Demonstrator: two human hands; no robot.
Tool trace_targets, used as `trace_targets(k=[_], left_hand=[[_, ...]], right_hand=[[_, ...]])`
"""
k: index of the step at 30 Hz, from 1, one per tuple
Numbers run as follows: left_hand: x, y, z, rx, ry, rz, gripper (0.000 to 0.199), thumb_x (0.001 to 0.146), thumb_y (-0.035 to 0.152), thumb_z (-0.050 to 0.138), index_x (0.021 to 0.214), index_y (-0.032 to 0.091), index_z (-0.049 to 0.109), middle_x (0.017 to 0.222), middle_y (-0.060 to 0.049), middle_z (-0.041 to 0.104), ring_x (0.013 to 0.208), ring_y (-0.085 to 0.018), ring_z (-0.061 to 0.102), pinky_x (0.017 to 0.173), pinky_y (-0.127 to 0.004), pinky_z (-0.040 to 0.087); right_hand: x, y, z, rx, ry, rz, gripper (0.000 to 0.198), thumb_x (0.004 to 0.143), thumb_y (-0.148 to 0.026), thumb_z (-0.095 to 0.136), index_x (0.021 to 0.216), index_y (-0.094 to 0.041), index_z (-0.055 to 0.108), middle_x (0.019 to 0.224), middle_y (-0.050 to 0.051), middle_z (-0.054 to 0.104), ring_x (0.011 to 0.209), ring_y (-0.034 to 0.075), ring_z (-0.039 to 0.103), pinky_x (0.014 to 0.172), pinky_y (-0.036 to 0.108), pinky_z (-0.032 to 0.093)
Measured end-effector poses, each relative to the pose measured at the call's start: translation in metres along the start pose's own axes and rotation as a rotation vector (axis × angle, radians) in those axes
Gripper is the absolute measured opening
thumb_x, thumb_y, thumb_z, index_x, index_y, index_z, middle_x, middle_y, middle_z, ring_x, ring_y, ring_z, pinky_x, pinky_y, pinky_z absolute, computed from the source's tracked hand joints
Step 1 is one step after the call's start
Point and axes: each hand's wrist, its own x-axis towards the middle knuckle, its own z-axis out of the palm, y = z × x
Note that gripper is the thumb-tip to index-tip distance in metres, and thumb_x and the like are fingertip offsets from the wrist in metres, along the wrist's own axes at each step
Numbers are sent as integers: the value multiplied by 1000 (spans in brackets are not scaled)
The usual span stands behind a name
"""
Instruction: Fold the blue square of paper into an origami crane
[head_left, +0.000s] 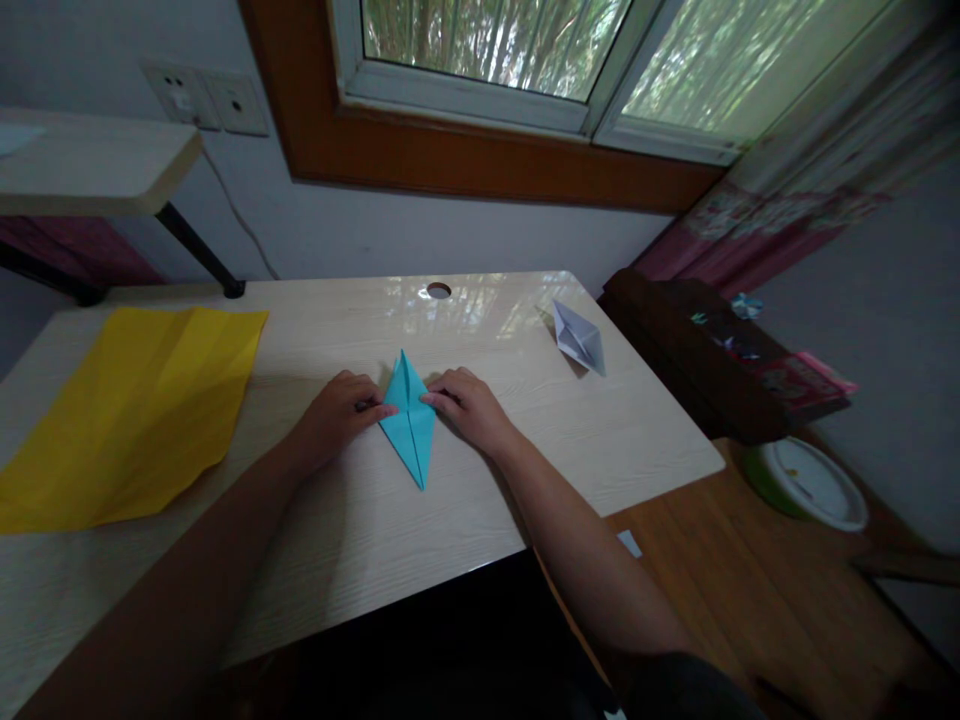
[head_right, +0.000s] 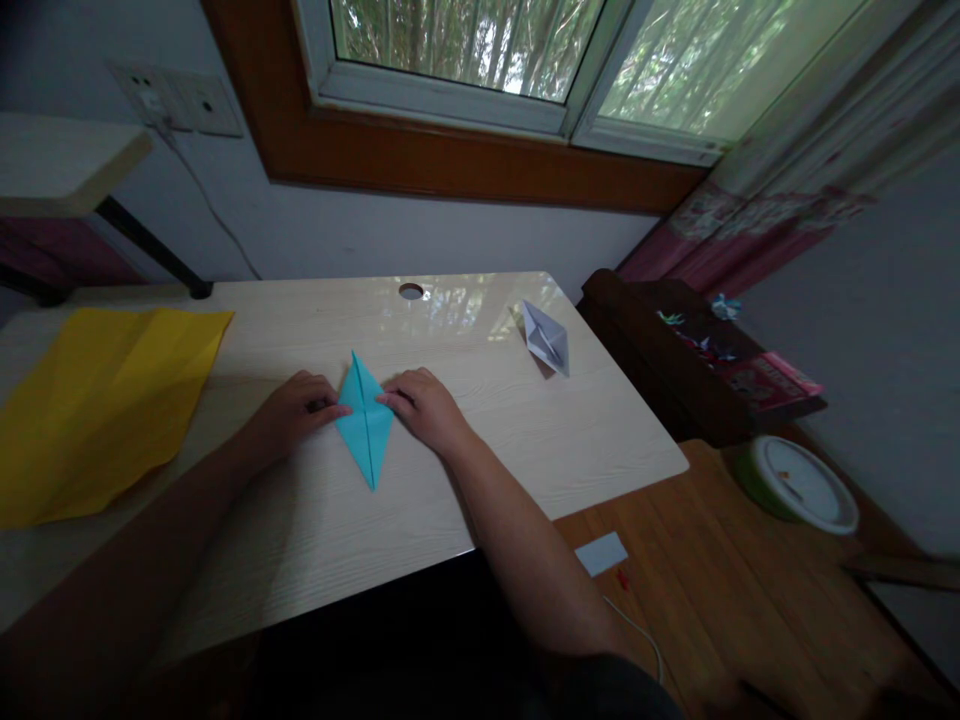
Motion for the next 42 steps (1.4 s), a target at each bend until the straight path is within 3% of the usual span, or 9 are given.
trace_targets(k=[9,15,22,28,42], left_hand=[[-4,0,4,-1,-48,-42,36,92,47,66,69,20,61,67,1,59,68,-17,52,66,-31,37],[-2,1,4,68,-29,63,33,95,44,62,72,20,58,70,0,58,71,-18,50,70,-33,36],[-2,1,7,179,-26,95,29,97,38,60,74,20,56,76,-2,59,74,-19,50,75,-35,38],[-3,1,12,282,-19,78,21,97,36,62,85,18,62,88,-6,62,83,-23,54,81,-39,40],[-5,-1,14,324,-27,83,26,90,42,74,93,17,66,97,-9,65,89,-26,56,85,-41,42]], right_hand=[[1,-1,3,64,-38,29,16,93,-33,72,84,-22,67,84,2,68,82,17,60,79,31,45],[0,0,4,61,-59,29,15,90,-31,75,84,-21,65,81,1,64,81,18,57,79,31,44],[1,6,7,-13,-97,-59,14,90,-30,74,89,-20,64,82,1,62,82,18,55,79,31,42],[2,6,8,-72,-113,-88,17,92,-34,73,93,-20,65,86,3,63,85,20,56,84,34,42],[-2,1,7,-140,-173,-34,64,79,-54,83,130,-23,58,112,8,67,101,25,58,94,40,43]])
